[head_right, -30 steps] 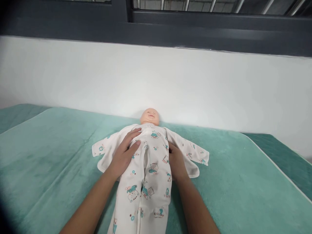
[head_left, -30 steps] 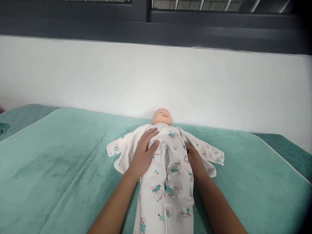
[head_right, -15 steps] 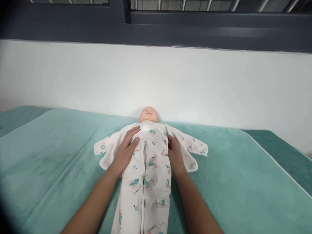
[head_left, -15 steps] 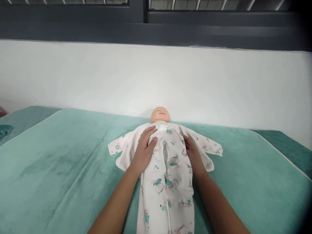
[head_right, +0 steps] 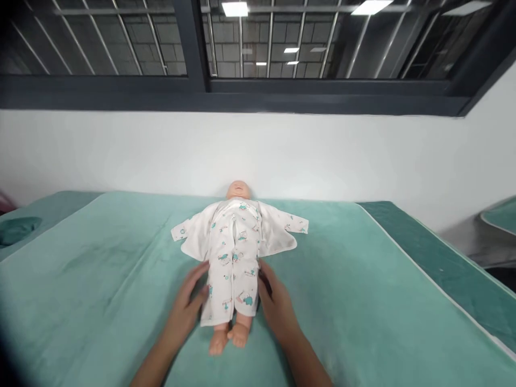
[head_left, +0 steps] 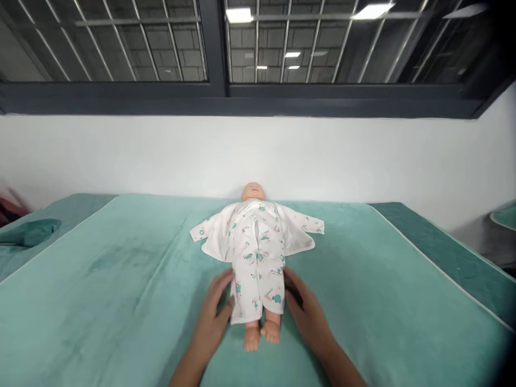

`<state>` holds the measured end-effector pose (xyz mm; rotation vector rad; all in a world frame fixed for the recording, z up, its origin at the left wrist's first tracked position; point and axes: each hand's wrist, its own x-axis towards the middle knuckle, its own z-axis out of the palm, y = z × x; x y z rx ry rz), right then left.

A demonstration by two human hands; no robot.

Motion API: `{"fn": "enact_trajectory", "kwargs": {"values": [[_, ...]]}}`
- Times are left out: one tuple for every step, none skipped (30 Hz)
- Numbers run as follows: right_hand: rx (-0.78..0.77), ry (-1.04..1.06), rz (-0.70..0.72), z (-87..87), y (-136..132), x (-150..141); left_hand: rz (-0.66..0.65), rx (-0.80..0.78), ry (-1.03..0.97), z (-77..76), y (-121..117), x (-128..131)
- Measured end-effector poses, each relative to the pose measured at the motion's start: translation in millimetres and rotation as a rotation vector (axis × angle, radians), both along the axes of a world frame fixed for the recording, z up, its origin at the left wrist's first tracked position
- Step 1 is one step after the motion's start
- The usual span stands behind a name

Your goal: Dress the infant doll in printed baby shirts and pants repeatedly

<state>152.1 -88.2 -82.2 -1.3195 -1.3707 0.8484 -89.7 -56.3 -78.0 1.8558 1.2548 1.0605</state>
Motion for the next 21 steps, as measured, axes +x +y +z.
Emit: {"fn": "enact_trajectory", "kwargs": {"values": [[-0.009,-0.047,0.015,-4.0,-19,-1,-0.034,-0.001,0.032,-3.9,-15,-6],[-0.003,-0.113,0.005,-7.5,-36,-2,-0.045,0.009,0.06,-7.1,-28,-11],[0.011,-0.183,-0.014,-10.2,-49,-4,-0.047,0.023,0.089,-9.5,-38,-13],[0.03,-0.255,-0.042,-12.1,-58,-6,-0.04,0.047,0.118,-11.0,-45,-14],[0.049,-0.32,-0.073,-13.1,-64,-9,-0.028,0.074,0.146,-11.7,-49,-13],[0.063,-0.373,-0.097,-13.1,-67,-12,-0.015,0.101,0.172,-11.5,-51,-10],[0.071,-0.414,-0.113,-12.2,-66,-16,-0.003,0.122,0.193,-10.4,-52,-6],[0.074,-0.442,-0.125,-10.5,-64,-20,0.007,0.134,0.205,-8.3,-51,-3],[0.075,-0.457,-0.136,-7.8,-61,-23,0.017,0.135,0.205,-5.2,-50,1],[0.072,-0.457,-0.147,-4.4,-57,-27,0.025,0.127,0.187,-1.1,-50,5],[0.072,-0.442,-0.158,-0.4,-55,-30,0.027,0.111,0.153,4.0,-49,7],[0.078,-0.413,-0.166,4.3,-53,-31,0.025,0.095,0.109,10.0,-49,9],[0.096,-0.376,-0.171,9.3,-53,-32,0.027,0.084,0.06,16.5,-51,10],[0.126,-0.336,-0.171,14.3,-55,-32,0.035,0.084,0.013,23.4,-53,10],[0.168,-0.297,-0.168,19.1,-60,-31,0.05,0.091,-0.027,30.0,-56,8],[0.218,-0.263,-0.171,23.2,-66,-30,0.071,0.104,-0.058,35.8,-61,6],[0.269,-0.241,-0.182,26.2,-73,-28,0.097,0.122,-0.083,40.3,-66,2],[0.31,-0.231,-0.197,27.9,-82,-25,0.125,0.136,-0.102,43.1,-72,-2],[0.335,-0.231,-0.209,28.1,-90,-23,0.147,0.145,-0.115,43.9,-78,-7],[0.341,-0.241,-0.208,26.6,-98,-21,0.157,0.145,-0.121,42.7,-84,-12],[0.327,-0.259,-0.189,23.9,-105,-19,0.152,0.136,-0.12,39.9,-89,-17]]}}
